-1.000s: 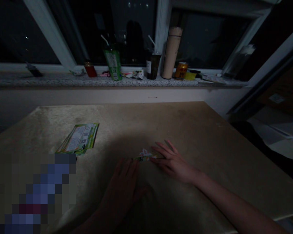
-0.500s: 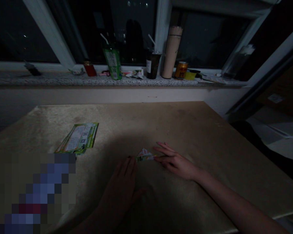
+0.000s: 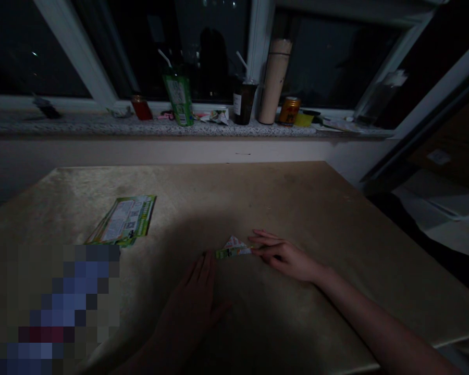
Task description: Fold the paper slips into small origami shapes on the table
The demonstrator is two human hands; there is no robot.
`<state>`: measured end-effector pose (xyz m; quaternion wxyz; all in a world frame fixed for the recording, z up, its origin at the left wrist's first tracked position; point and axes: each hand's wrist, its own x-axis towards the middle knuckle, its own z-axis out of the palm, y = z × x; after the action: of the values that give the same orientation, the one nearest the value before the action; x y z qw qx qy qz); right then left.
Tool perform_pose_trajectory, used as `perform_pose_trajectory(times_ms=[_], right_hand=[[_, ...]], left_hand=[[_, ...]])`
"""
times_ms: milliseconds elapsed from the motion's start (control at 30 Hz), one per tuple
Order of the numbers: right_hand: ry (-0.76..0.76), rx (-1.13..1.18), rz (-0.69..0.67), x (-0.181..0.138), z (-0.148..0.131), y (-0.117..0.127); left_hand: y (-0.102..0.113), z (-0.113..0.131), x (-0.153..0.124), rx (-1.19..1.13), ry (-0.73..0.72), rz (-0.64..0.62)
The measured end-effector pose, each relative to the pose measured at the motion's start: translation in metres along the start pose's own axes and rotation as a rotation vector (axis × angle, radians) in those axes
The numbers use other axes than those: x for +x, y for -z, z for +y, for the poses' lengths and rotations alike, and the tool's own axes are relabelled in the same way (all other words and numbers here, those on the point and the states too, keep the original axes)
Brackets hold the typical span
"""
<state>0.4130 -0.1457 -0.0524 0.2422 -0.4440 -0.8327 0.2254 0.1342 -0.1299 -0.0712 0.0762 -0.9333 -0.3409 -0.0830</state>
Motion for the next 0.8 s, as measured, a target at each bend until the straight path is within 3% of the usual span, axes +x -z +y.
perform_pose_trajectory(times_ms=[200, 333, 533, 800], right_hand=[[-0.009, -0.026, -0.006, -0.001, -0.001, 0.0], [0.016, -0.05, 0.045, 0.001, 0.0, -0.003], [0.03, -0.088, 0.057, 0.004, 0.002, -0.009], [0.019, -0.061, 0.195, 0.018, -0.001, -0.02]], left_hand=[[0.012, -0.009, 0.018, -0.109, 0.067, -0.021], [0.008, -0.025, 0.035, -0.178, 0.137, 0.071], [0.0, -0.028, 0.047, -0.275, 0.083, -0.043], [-0.001, -0.023, 0.046, -0.403, 0.014, -0.018]])
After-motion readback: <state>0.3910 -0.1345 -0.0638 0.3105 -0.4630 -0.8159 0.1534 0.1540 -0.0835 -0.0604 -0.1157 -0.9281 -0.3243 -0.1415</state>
